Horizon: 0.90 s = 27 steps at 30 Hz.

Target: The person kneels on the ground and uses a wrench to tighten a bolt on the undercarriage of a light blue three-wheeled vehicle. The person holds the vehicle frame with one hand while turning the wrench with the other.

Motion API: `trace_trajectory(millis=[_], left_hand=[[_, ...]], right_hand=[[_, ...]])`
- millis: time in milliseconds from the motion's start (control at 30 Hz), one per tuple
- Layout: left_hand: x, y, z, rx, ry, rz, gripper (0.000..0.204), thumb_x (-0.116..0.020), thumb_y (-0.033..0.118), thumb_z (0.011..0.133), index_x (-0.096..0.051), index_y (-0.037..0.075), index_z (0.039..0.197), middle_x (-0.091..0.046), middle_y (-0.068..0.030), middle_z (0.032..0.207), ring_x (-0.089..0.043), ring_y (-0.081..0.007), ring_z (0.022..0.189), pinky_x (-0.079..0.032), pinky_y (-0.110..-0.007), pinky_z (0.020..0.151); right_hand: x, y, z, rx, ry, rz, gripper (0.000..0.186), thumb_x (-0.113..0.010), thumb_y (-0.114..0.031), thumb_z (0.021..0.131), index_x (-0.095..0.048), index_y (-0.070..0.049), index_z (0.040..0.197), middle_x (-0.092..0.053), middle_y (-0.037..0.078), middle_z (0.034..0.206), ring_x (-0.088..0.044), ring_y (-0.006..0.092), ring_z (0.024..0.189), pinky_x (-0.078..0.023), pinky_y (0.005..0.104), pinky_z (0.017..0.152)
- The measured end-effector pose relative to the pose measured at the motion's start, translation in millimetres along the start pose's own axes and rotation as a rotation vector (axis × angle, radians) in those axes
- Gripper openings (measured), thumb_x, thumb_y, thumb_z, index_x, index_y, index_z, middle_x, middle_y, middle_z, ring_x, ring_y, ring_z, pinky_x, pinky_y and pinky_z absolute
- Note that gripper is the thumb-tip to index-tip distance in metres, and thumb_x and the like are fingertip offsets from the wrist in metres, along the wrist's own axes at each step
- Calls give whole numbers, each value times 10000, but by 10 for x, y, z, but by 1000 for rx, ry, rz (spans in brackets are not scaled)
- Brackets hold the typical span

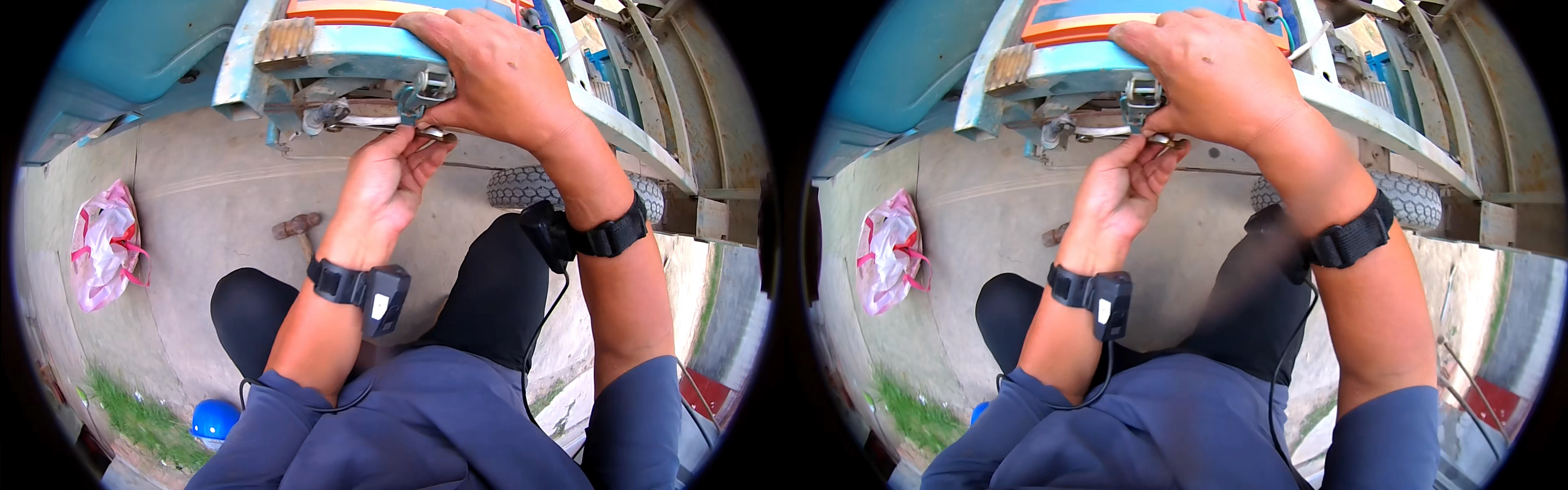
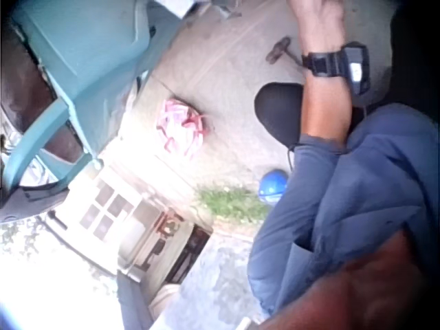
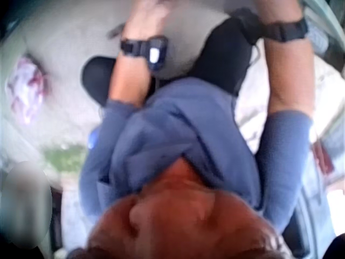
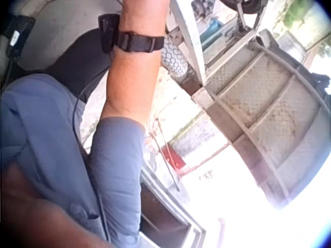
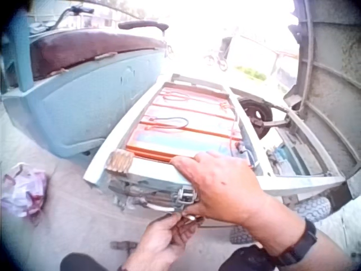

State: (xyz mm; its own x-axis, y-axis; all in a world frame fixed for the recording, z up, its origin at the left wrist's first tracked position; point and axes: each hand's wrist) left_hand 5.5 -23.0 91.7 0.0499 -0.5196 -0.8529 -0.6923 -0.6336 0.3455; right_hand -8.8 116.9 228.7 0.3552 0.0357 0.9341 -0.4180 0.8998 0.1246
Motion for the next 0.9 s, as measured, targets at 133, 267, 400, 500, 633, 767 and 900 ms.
trace_trajectory(millis=[133,267,400,500,633,767,900], left_hand=[[91,40,-32,-31,-63,-6,221,-476,144,1018,-585,-30,1099,-673,-154,1023,-672,-337,1043,-591,-330,850],[76,-12,-48,-17,-47,33,223,-496,159,1018,-584,-23,1113,-676,-144,1028,-675,-331,1037,-588,-327,846],[90,-62,1,-7,-60,118,217,-514,157,1013,-582,-17,1125,-677,-136,1029,-681,-316,1023,-582,-321,840],[73,-147,21,-1,50,213,225,-510,159,1016,-579,-19,1135,-674,-140,1048,-683,-302,1020,-577,-319,843],[51,-54,64,6,-37,122,231,-503,157,1017,-572,-16,1153,-664,-151,1086,-677,-301,1032,-576,-316,851],[37,-43,31,-48,-67,14,233,-499,158,1019,-566,-14,1161,-655,-164,1107,-670,-315,1044,-579,-315,849],[101,-164,-15,-30,-13,121,240,-520,175,1016,-567,-20,1149,-663,-176,1110,-668,-322,1050,-581,-322,846]], right_hand=[[104,-62,67,-70,-131,-53,720,-835,-364,641,-540,-129,1255,-637,81,945,-652,268,907,-531,385,705],[212,-95,72,-59,-130,5,702,-830,-365,644,-545,-131,1241,-638,82,931,-655,263,892,-529,381,688],[123,-75,47,-72,-131,-68,702,-835,-357,635,-543,-132,1233,-637,80,922,-654,267,883,-527,388,680],[107,-72,61,-68,-115,-63,707,-835,-361,632,-542,-133,1233,-634,79,912,-652,268,874,-527,390,678],[117,-71,42,-53,-94,-47,716,-836,-363,628,-542,-134,1238,-630,80,907,-650,270,872,-528,394,677],[92,-61,29,-57,-95,-63,732,-843,-356,617,-542,-133,1247,-629,81,912,-649,270,879,-526,390,687],[101,-63,42,-50,-88,-37,735,-847,-350,609,-551,-127,1244,-627,82,917,-646,269,883,-523,380,705]])
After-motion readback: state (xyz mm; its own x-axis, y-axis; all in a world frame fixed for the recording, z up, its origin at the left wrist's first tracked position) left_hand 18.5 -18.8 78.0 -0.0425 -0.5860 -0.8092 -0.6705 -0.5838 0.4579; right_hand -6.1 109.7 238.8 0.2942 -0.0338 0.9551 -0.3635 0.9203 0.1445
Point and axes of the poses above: each hand's wrist, its own z-axis towards the middle knuckle, its own x-axis out of the back of the hand, y = z × x
